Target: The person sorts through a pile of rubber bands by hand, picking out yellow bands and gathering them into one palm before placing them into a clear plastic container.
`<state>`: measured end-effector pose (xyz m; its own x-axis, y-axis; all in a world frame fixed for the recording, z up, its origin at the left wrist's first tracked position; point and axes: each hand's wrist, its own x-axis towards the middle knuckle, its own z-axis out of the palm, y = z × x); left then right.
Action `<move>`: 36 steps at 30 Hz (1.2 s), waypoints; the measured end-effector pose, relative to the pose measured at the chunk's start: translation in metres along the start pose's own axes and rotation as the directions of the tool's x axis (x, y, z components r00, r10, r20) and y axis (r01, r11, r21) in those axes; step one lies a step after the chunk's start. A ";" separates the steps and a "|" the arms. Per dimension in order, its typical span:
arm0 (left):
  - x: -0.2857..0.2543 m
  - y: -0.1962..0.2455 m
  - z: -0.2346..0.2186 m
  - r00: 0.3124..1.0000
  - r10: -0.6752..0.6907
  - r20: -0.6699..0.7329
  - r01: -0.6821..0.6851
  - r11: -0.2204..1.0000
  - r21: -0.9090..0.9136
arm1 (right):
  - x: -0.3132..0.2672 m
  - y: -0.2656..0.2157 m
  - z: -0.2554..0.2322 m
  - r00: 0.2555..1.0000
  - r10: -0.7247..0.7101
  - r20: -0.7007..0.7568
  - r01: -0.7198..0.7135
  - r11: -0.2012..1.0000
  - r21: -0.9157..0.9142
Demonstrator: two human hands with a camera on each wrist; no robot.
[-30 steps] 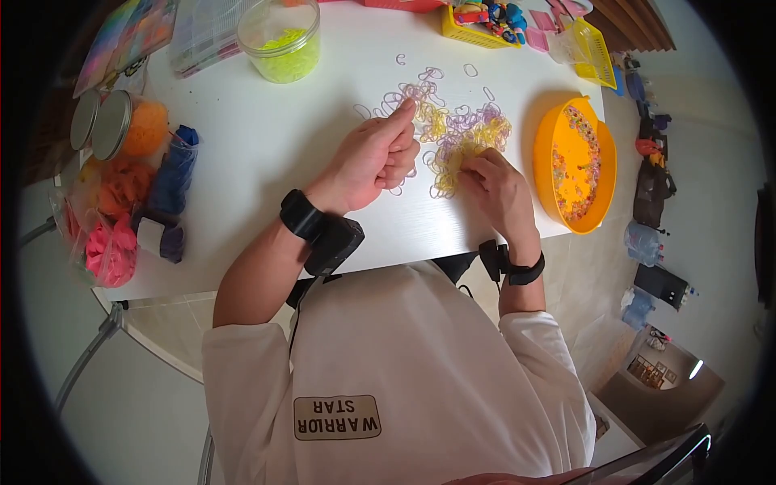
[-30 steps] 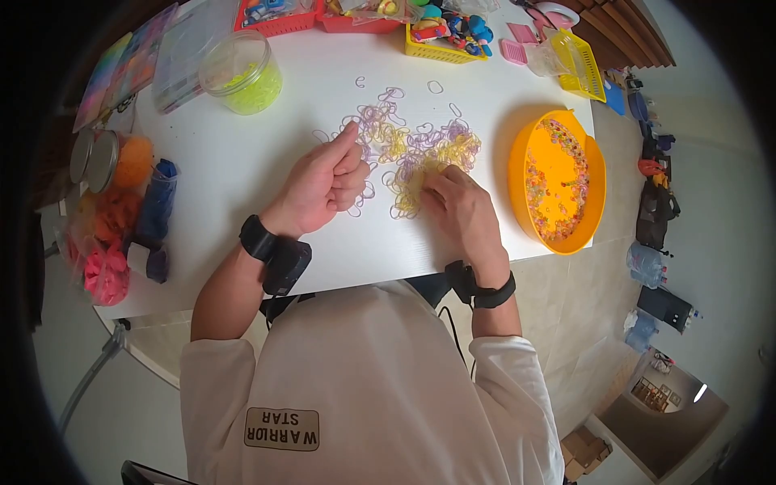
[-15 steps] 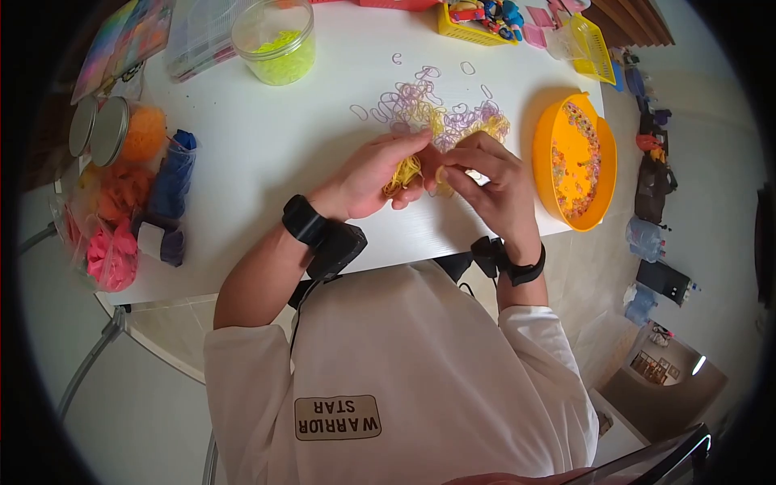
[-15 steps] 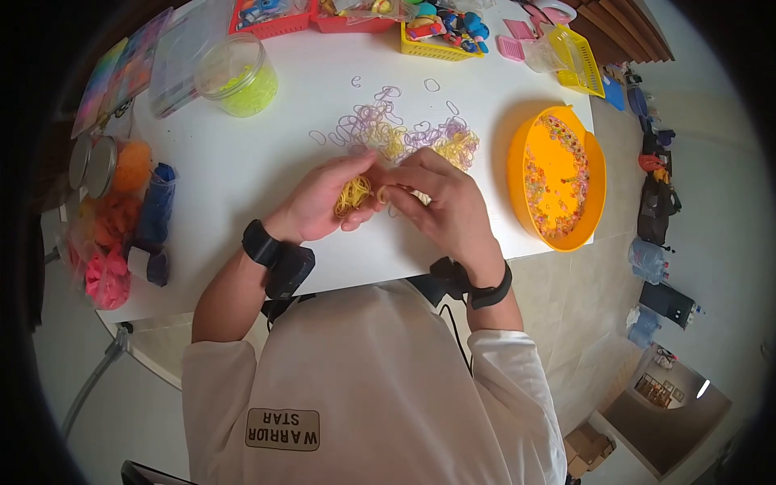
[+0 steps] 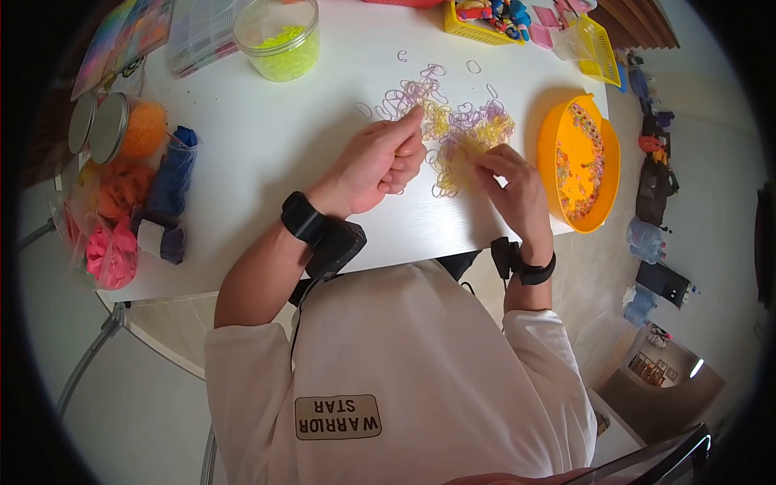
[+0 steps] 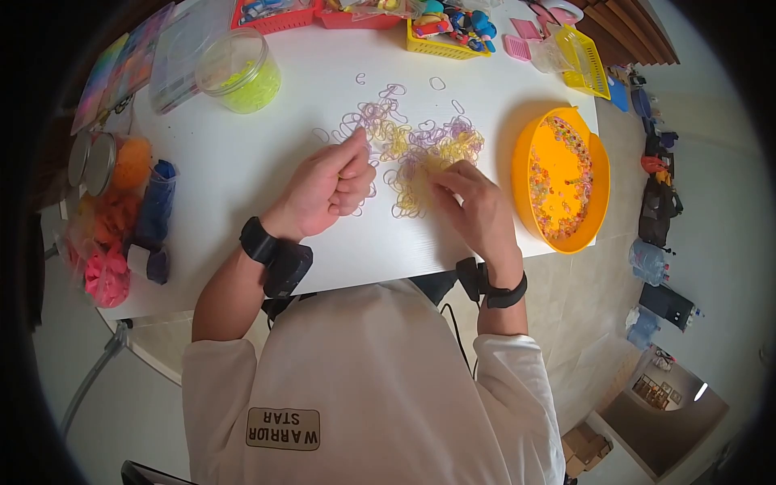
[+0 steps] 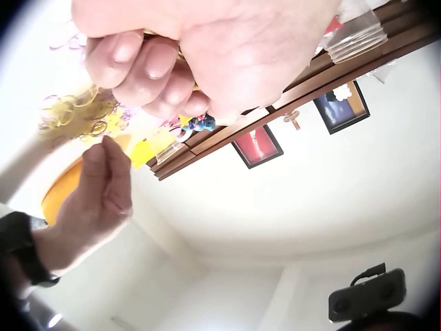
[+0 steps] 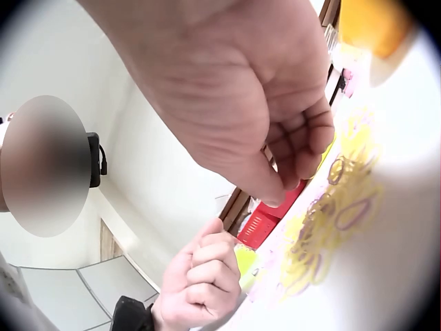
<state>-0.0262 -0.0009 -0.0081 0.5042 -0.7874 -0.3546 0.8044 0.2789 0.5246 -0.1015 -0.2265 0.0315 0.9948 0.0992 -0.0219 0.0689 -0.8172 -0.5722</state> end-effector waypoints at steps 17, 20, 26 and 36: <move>0.001 0.001 -0.002 0.999 0.007 -0.037 -0.007 1.000 0.006 | -0.012 0.006 0.012 0.999 -0.014 0.042 0.018 0.995 -0.096; 0.001 0.002 0.000 0.999 0.007 -0.042 -0.007 1.000 0.004 | -0.012 0.006 0.011 1.000 0.009 0.024 -0.007 0.997 -0.076; 0.001 0.000 0.001 0.999 0.033 -0.036 -0.032 0.999 0.016 | -0.011 0.002 0.003 0.997 0.060 -0.041 -0.057 0.996 0.069; 0.001 -0.001 -0.001 0.999 0.041 -0.014 -0.041 0.999 0.033 | -0.006 -0.004 -0.002 0.995 0.089 -0.038 -0.084 0.989 0.124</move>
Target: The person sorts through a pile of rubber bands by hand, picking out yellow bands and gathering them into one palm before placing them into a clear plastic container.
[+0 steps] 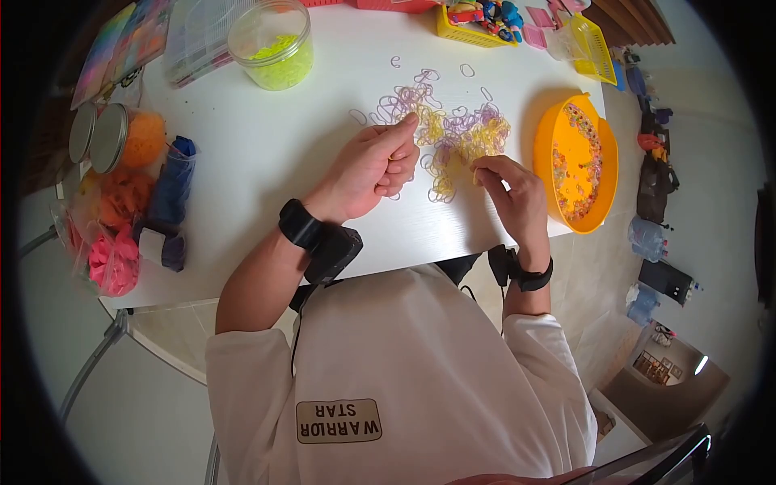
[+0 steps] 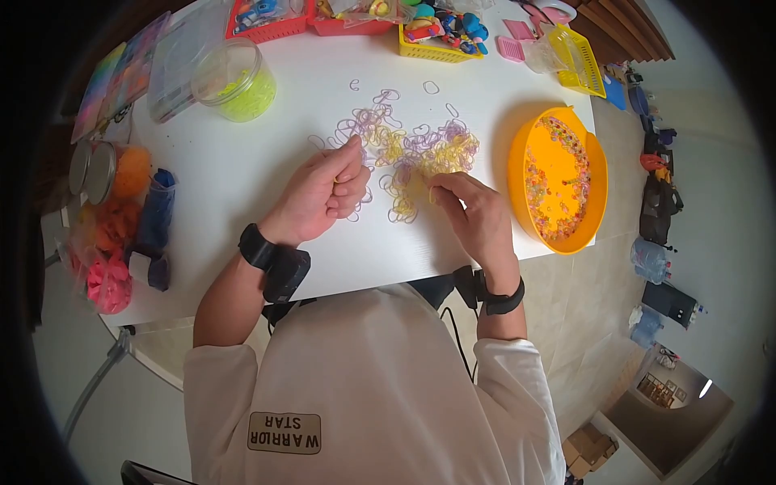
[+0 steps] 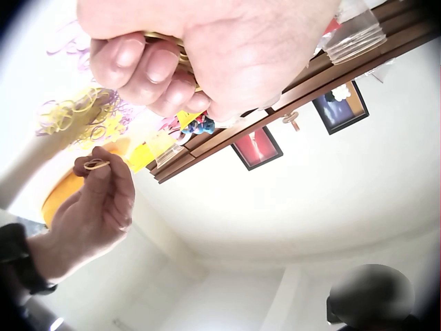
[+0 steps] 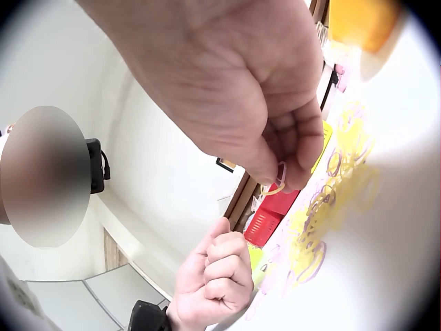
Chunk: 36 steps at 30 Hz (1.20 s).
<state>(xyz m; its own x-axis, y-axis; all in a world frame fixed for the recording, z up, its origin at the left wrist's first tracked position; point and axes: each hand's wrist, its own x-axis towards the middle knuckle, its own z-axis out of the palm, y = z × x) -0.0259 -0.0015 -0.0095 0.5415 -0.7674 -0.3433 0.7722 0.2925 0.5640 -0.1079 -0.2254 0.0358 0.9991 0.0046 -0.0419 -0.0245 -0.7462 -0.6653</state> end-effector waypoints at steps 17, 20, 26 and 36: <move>0.000 -0.004 -0.002 0.998 0.002 0.061 -0.001 1.000 -0.020 | 0.004 -0.009 0.002 0.999 -0.046 -0.002 0.046 0.999 -0.014; 0.000 -0.003 -0.002 0.998 0.005 0.058 -0.004 1.000 -0.018 | 0.005 -0.008 0.001 0.998 -0.064 -0.025 0.062 0.994 -0.095; -0.001 -0.001 0.000 1.000 0.022 0.022 -0.022 0.999 -0.037 | 0.006 0.013 0.000 0.978 -0.206 -0.045 0.181 0.931 -0.317; -0.001 0.001 0.000 1.000 0.020 -0.013 -0.020 0.999 -0.041 | 0.003 0.014 0.014 0.963 -0.262 0.063 0.267 0.902 -0.338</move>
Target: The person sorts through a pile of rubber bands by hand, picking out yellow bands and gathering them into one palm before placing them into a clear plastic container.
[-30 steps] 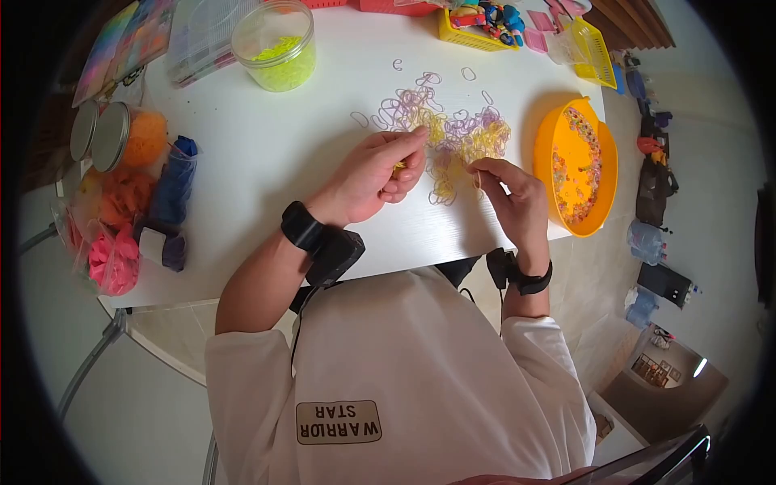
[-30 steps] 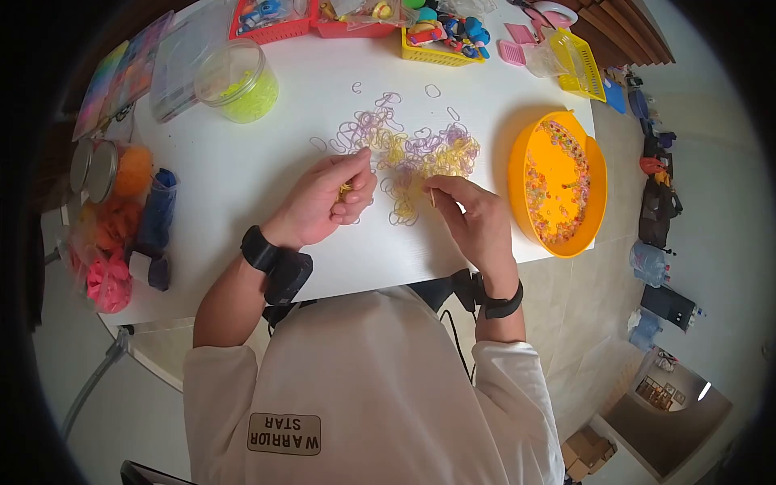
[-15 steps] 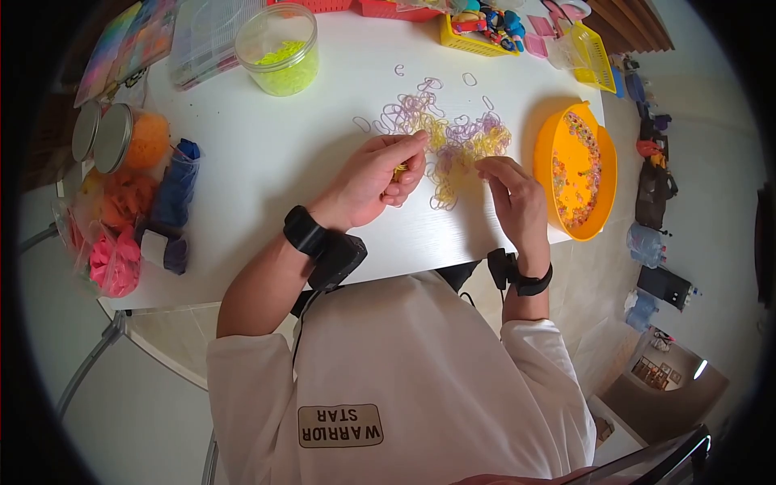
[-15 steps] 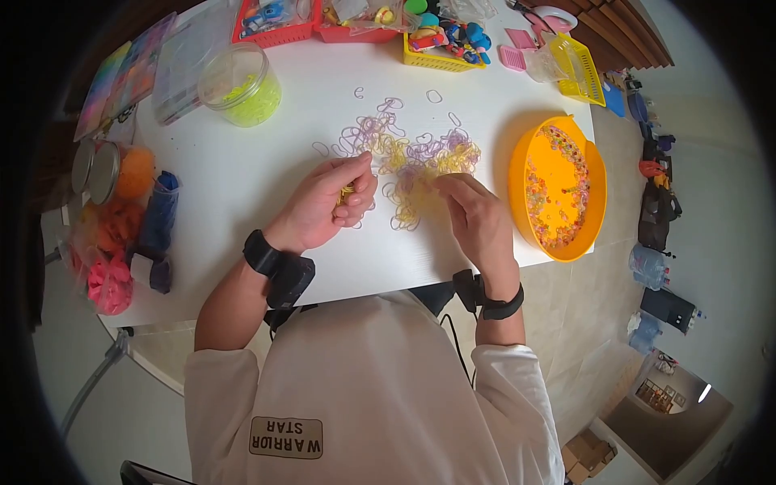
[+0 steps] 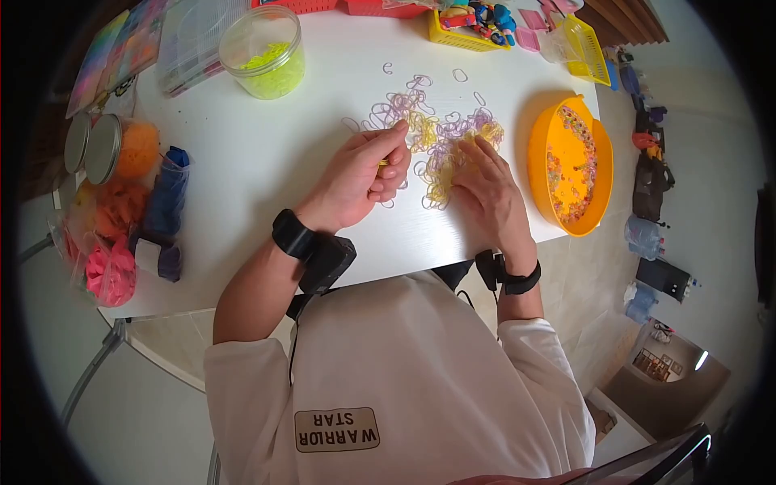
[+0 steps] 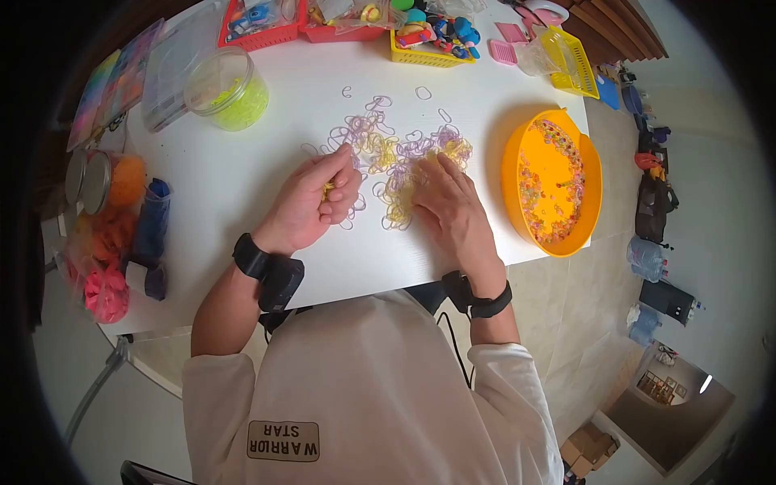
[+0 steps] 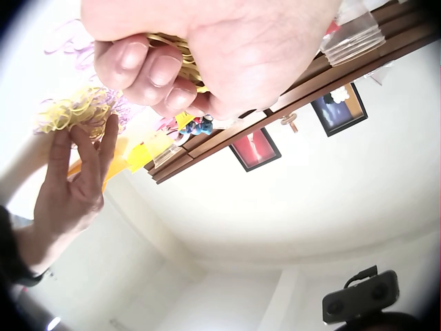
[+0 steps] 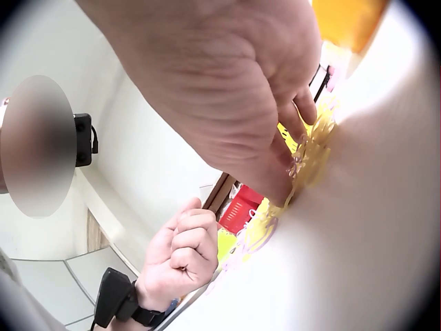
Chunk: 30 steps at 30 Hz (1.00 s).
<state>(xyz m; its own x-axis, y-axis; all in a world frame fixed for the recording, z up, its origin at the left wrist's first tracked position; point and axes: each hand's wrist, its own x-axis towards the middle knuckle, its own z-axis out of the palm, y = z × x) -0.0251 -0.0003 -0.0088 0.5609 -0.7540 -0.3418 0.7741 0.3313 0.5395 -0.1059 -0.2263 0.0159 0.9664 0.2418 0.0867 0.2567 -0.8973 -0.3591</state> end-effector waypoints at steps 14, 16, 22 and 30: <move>0.000 -0.002 0.000 0.998 -0.027 0.065 0.028 0.999 -0.020 | 0.004 -0.014 -0.016 0.975 0.213 -0.056 -0.167 0.882 0.440; 0.000 -0.005 -0.002 0.994 -0.050 0.100 0.053 0.998 -0.024 | 0.007 -0.020 -0.018 0.985 0.144 -0.096 -0.081 0.872 0.483; 0.000 -0.015 0.000 0.975 -0.141 0.172 0.147 0.989 -0.024 | 0.029 -0.041 -0.006 0.976 -0.178 -0.123 0.212 0.905 0.369; -0.002 -0.005 0.004 0.985 -0.166 0.050 0.165 0.986 0.026 | 0.029 -0.042 -0.005 0.988 -0.124 -0.088 0.151 0.871 0.467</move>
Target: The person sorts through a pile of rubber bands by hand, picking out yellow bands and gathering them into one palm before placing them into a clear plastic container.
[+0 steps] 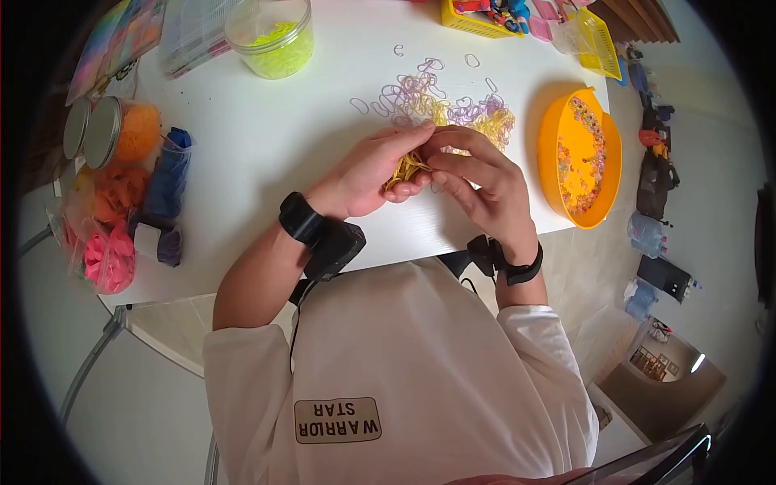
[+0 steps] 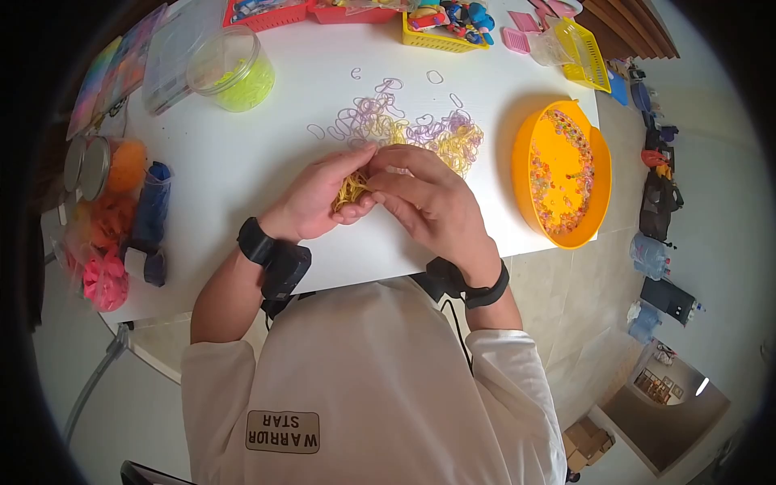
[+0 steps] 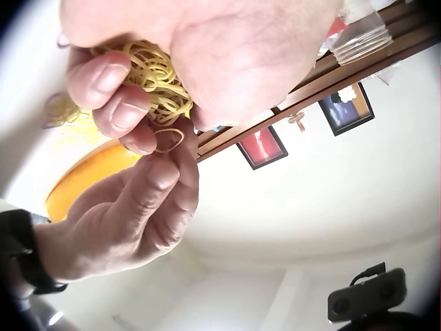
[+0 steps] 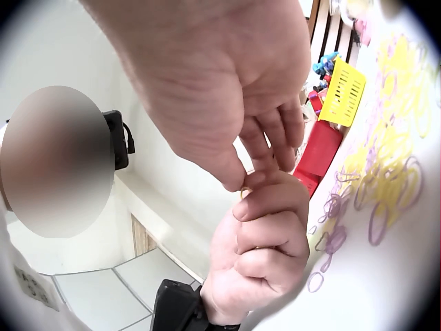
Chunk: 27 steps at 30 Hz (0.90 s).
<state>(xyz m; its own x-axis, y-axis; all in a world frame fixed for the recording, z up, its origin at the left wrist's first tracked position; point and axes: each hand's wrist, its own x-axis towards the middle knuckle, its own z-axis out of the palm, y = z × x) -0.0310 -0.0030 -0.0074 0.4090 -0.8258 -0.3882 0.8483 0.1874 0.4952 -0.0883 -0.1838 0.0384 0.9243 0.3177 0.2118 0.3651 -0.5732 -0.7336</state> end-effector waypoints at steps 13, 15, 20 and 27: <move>-0.001 0.007 -0.005 0.990 0.129 -0.057 -0.132 0.990 -0.042 | -0.033 0.025 -0.027 0.968 0.247 -0.030 -0.244 0.916 -0.318; -0.004 0.011 -0.004 0.990 0.130 -0.052 -0.133 0.989 -0.063 | -0.040 0.034 -0.025 0.978 0.210 -0.004 -0.196 0.904 -0.380; -0.002 0.010 -0.004 0.990 0.125 -0.061 -0.129 0.988 -0.082 | -0.037 0.034 -0.008 0.984 0.172 -0.050 -0.176 0.875 -0.451; -0.002 0.009 -0.002 0.985 0.155 -0.074 -0.158 0.987 -0.038 | -0.037 0.032 -0.010 0.982 0.184 -0.046 -0.187 0.895 -0.405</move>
<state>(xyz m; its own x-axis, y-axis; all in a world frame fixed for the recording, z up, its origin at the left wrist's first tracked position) -0.0236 0.0015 -0.0039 0.5593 -0.7454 -0.3628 0.7851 0.3358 0.5204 -0.1092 -0.2216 0.0136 0.9798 0.1718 0.1022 0.1993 -0.8783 -0.4346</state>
